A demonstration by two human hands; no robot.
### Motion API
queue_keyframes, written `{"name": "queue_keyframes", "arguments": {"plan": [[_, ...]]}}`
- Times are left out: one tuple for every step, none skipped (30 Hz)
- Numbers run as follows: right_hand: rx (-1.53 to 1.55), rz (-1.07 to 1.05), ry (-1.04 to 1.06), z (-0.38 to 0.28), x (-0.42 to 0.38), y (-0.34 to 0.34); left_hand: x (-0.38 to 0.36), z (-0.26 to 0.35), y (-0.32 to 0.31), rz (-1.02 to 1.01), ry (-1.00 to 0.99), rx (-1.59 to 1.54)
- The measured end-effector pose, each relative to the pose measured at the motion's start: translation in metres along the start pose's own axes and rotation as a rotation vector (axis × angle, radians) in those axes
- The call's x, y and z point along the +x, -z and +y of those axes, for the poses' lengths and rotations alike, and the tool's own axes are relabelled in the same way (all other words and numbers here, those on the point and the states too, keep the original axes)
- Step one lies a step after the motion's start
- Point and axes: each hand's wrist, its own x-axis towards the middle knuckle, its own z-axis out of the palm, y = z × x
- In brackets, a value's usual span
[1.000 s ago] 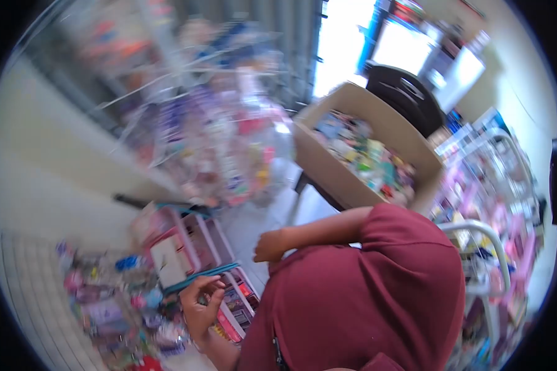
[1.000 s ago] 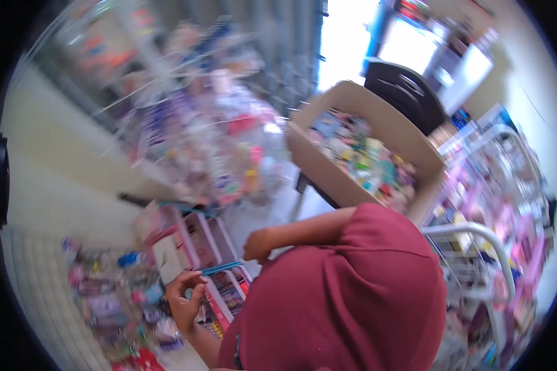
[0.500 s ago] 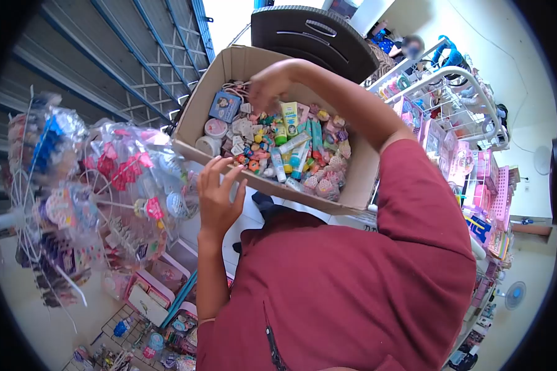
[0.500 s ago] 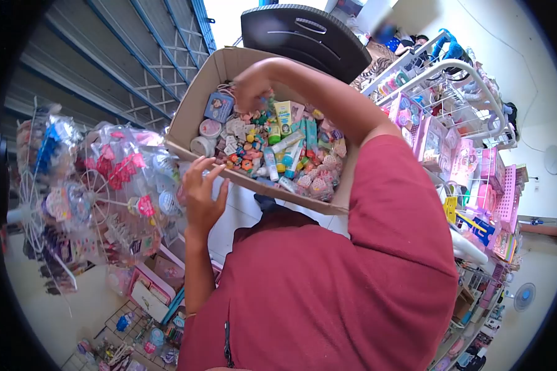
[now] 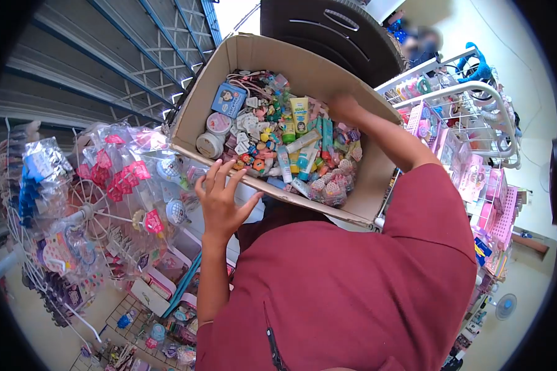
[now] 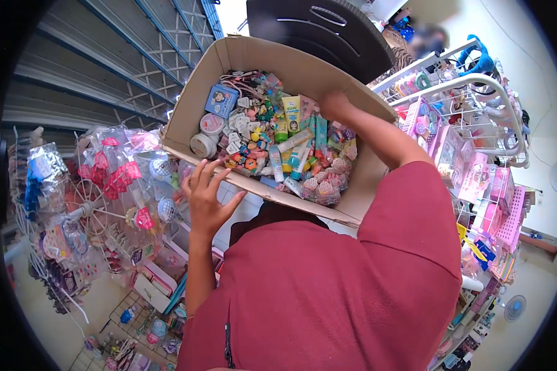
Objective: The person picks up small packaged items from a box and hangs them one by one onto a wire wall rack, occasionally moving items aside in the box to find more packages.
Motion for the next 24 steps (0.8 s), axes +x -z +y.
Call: {"name": "queue_keyframes", "arguments": {"plan": [[0.082,-0.013,0.117,-0.014,-0.022,0.047,0.004,0.002,0.002,-0.004,-0.006,-0.006],[0.163,-0.026,0.235,-0.03,-0.041,0.09,0.008,0.003,0.003,0.049,-0.004,-0.015],[0.334,-0.129,0.362,-0.036,-0.04,0.105,0.011,0.005,0.002,0.101,-0.002,-0.024],[0.506,-0.229,0.488,-0.042,-0.037,0.117,0.017,0.008,-0.001,0.095,-0.008,-0.03],[0.623,-0.212,0.629,-0.055,-0.047,0.133,0.025,0.012,-0.006,0.197,0.066,-0.261],[0.738,-0.193,0.771,-0.07,-0.059,0.144,0.034,0.016,-0.012,0.296,0.142,-0.492],[0.741,-0.193,0.764,-0.082,-0.064,0.148,0.043,0.019,-0.017,0.292,0.14,-0.497],[0.793,-0.238,0.853,-0.094,-0.069,0.15,0.052,0.022,-0.022,0.226,0.22,-0.769],[0.846,-0.286,0.943,-0.099,-0.072,0.149,0.059,0.025,-0.027,0.154,0.305,-1.038],[0.852,-0.29,0.938,-0.098,-0.072,0.144,0.064,0.026,-0.032,0.076,0.391,-1.305],[0.864,-0.353,0.895,-0.097,-0.069,0.136,0.064,0.013,-0.039,-0.025,0.317,-1.164],[0.873,-0.414,0.852,-0.095,-0.065,0.129,0.063,0.014,-0.042,-0.03,0.319,-1.165],[0.919,-0.482,0.73,-0.083,-0.061,0.12,0.063,0.015,-0.044,-0.008,0.314,-1.094],[0.684,-0.444,0.556,-0.064,-0.046,0.105,0.063,0.015,-0.045,0.017,0.309,-1.021],[0.449,-0.401,0.383,-0.041,-0.032,0.086,0.062,0.014,-0.045,0.017,0.308,-1.021],[0.144,-0.215,0.396,-0.015,-0.03,0.063,0.06,0.011,-0.044,0.012,0.287,-0.955],[-0.16,-0.028,0.4,0.011,-0.029,0.04,0.06,0.01,-0.044,0.007,0.267,-0.891],[-0.222,-0.012,0.37,0.032,-0.027,0.016,0.06,0.01,-0.044,0.008,0.268,-0.891],[-0.283,0.002,0.339,0.045,-0.026,-0.006,0.06,0.01,-0.045,0.031,0.269,-0.921],[-0.282,0.0,0.338,0.051,-0.025,-0.024,0.061,0.011,-0.046,0.055,0.268,-0.951],[-0.312,0.071,0.285,0.051,-0.026,-0.034,0.061,0.011,-0.046,0.054,0.266,-0.951],[-0.339,0.142,0.231,0.053,-0.025,-0.043,0.06,0.009,-0.047,0.05,0.26,-0.925],[-0.336,0.142,0.228,0.057,-0.023,-0.049,0.059,0.008,-0.047,0.045,0.253,-0.899],[-0.371,0.094,0.217,0.056,-0.023,-0.049,0.059,0.008,-0.049,0.041,0.249,-0.897]]}}
